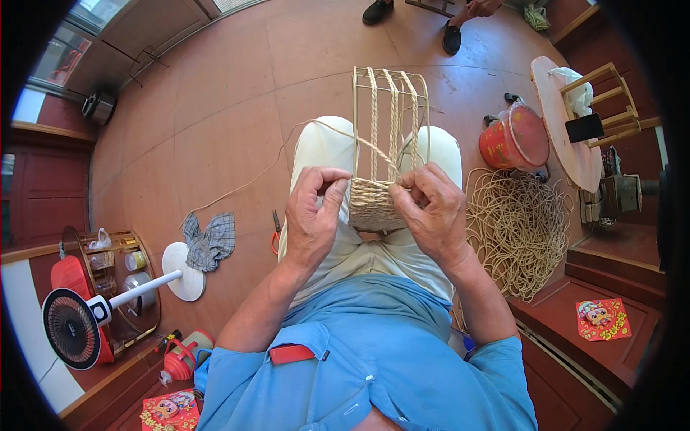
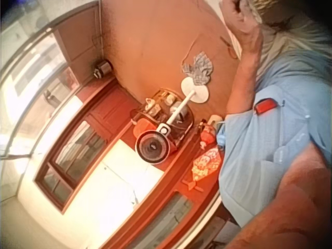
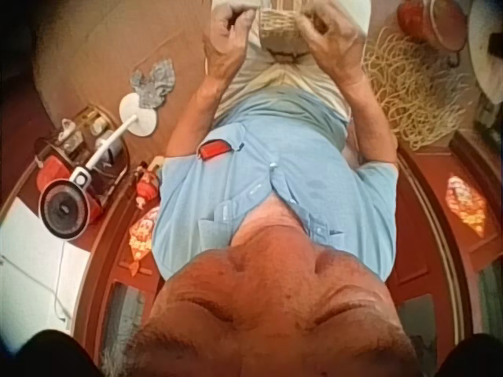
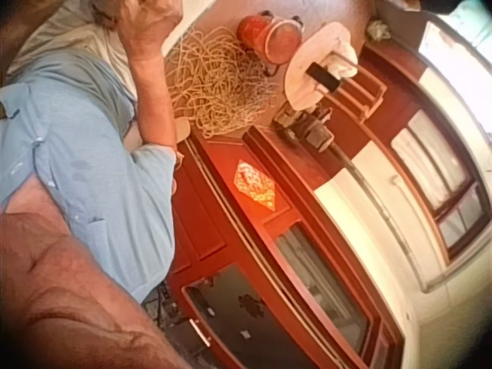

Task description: The recorder weaves a small basket from straw strips by hand.

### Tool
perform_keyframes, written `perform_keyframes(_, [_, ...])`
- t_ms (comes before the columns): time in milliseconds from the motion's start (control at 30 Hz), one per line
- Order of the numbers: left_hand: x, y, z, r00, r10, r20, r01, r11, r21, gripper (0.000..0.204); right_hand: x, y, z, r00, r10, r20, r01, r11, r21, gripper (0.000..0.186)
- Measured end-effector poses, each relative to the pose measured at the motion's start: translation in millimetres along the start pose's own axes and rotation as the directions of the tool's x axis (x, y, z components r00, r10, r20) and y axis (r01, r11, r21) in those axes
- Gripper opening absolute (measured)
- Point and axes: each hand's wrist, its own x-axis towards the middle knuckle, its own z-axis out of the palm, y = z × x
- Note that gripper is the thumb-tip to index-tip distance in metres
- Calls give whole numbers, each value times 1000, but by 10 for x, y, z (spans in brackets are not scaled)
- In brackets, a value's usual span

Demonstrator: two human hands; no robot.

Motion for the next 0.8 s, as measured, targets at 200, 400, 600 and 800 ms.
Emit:
perform_keyframes(200, [297,226,62,831,489,265,-556,720,415,18,96,51,-110,998,58,4,-58,998,-21,13])
perform_keyframes(400, [297,328,164,871,400,287,-492,708,506,14,394,20,-60,994,-97,-42,91,988,-122,11])
perform_keyframes(600, [283,354,236,866,406,293,-499,648,576,14,518,48,142,988,-155,19,154,949,-274,9])
perform_keyframes(800, [299,338,227,873,356,333,-486,687,540,13,625,-58,69,982,101,161,-46,948,-314,36])
